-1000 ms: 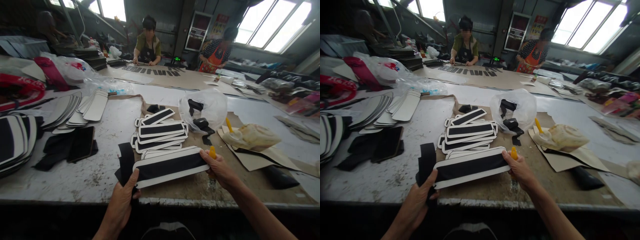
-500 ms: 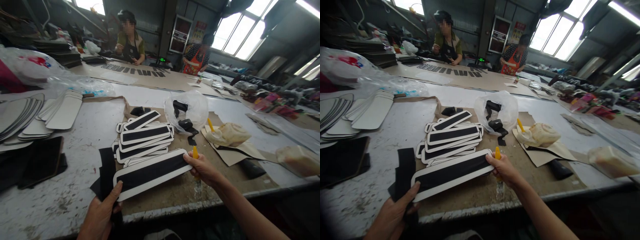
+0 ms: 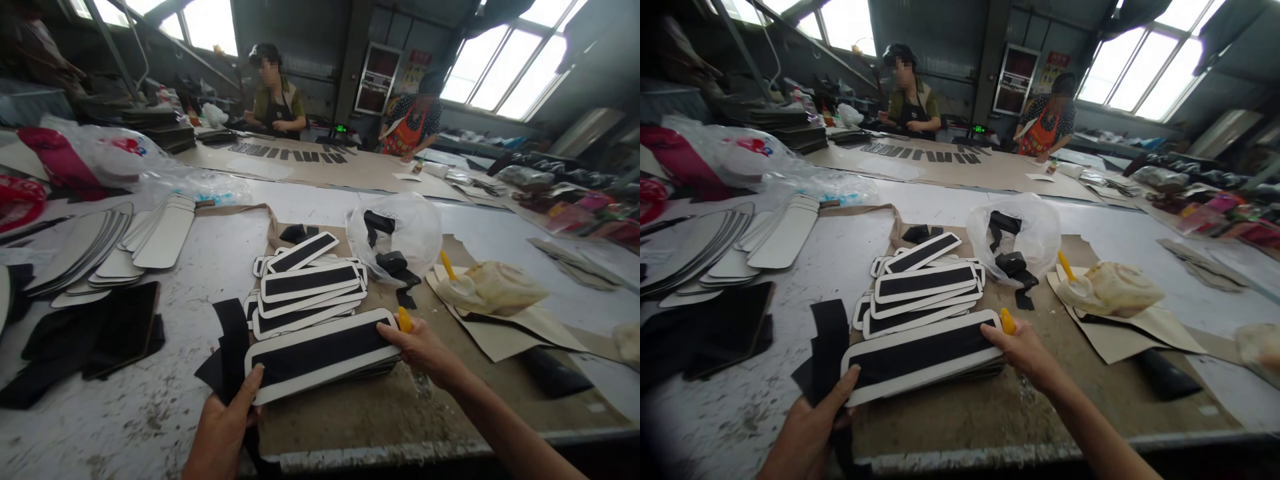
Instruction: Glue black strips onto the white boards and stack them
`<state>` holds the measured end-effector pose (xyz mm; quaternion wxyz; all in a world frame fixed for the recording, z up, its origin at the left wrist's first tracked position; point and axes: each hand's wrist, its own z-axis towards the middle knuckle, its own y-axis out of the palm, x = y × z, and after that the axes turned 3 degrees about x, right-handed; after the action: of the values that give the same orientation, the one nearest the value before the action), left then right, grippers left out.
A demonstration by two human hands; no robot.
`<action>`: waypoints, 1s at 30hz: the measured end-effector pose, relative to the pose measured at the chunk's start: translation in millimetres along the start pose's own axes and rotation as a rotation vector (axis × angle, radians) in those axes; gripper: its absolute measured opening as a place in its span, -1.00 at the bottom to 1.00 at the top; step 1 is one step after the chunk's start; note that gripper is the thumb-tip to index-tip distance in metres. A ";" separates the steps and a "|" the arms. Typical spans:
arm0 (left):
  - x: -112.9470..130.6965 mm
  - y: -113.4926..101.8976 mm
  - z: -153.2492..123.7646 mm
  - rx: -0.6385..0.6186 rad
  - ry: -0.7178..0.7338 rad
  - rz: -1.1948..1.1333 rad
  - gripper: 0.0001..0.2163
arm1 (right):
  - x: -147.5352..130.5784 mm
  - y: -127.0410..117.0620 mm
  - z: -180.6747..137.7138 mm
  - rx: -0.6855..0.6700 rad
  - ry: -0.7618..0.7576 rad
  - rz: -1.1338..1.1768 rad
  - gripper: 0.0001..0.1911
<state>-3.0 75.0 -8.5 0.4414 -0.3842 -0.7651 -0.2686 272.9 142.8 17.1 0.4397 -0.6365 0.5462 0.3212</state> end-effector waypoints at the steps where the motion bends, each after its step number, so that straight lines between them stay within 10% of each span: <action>1: 1.4 0.8 0.3 -0.015 -0.005 -0.015 -0.53 | -0.5 0.3 2.1 -0.023 -0.014 0.011 -0.50; 12: 41.3 14.3 42.1 -0.229 0.035 -0.040 -0.60 | -45.2 -4.6 48.5 -0.191 0.001 -0.066 -0.44; 20: 54.9 9.5 110.8 -0.030 0.228 0.128 -0.53 | -54.0 -7.3 112.1 0.231 -0.305 -0.757 -0.61; 24: 38.0 -10.1 88.1 -0.053 0.100 0.147 -0.54 | -48.1 -26.3 89.3 0.362 -0.466 -0.814 -0.66; 30: -5.3 -12.5 32.6 -0.001 -0.062 0.168 -0.58 | -44.6 -40.7 19.4 0.272 -0.396 -0.199 -0.53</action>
<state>-26.9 90.6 -29.3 0.4384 -0.4553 -0.7433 -0.2190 305.2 179.6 57.3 0.6491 -0.5468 0.4224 0.3182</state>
